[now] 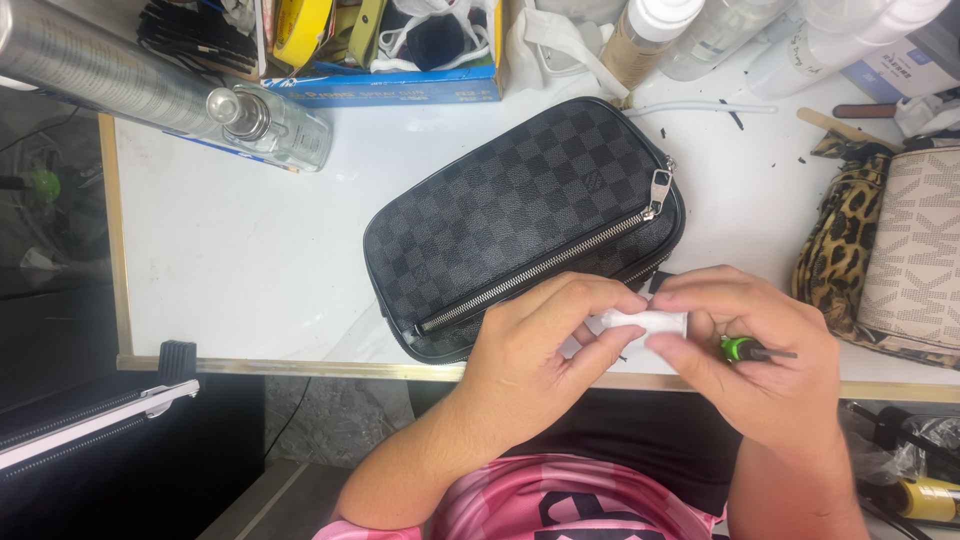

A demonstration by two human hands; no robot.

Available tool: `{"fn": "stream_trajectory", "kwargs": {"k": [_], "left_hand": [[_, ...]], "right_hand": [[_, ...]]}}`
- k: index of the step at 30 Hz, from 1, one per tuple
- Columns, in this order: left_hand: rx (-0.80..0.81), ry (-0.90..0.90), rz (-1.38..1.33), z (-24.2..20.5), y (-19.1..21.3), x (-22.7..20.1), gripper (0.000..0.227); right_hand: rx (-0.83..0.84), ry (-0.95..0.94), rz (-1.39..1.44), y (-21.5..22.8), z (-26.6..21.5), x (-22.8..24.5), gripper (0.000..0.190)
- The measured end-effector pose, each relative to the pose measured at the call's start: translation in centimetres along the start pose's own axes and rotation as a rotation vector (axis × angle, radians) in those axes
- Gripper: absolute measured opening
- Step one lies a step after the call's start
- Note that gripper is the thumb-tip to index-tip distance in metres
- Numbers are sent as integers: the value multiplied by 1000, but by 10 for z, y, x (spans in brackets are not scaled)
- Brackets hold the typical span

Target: The person repairs a black checkered bag by hand, inserting small black plastic pieces into the zipper track. They then use a white tissue to wipe the bag's surface and handle, and finally inspect the zipper mechanism and the bag's exterior.

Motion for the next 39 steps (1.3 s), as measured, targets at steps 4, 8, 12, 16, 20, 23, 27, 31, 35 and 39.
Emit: {"fn": "stream_trajectory", "kwargs": {"k": [4,8,12,16,20,23,27,31,35,39], "left_hand": [[-35,-78,53,-1,2,-5,18],[-41,-73,116,0,3,-4,17],[12,-20,99,3,2,-1,20],[57,43,129,3,0,0,20],[105,32,118,3,1,-4,19],[114,-29,155,3,2,-10,19],[51,-124,212,2,5,-19,17],[-4,-197,159,0,8,-28,28],[-20,-209,215,-1,6,-28,21],[-35,-228,276,-2,6,-25,17]], "right_hand": [[25,-10,-10,-1,2,-3,29],[7,-20,-66,-2,-3,-4,27],[-38,43,-70,-1,-1,0,20],[-60,100,-128,-2,2,3,22],[38,190,-250,-5,7,11,21],[38,149,-225,-6,8,11,19],[6,133,-146,-5,6,11,16],[-13,123,-168,-4,5,9,15],[-23,87,-151,-5,3,6,14],[-39,109,-142,-6,2,7,15]]}}
Point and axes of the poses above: each hand's wrist, its own z-axis towards the middle knuckle, its own y-axis out of the back of the hand, x = y × z, the point moved 6 cm from there along z, towards the middle knuckle, and after that the axes turned 5 degrees about y, right-handed, at the moved point
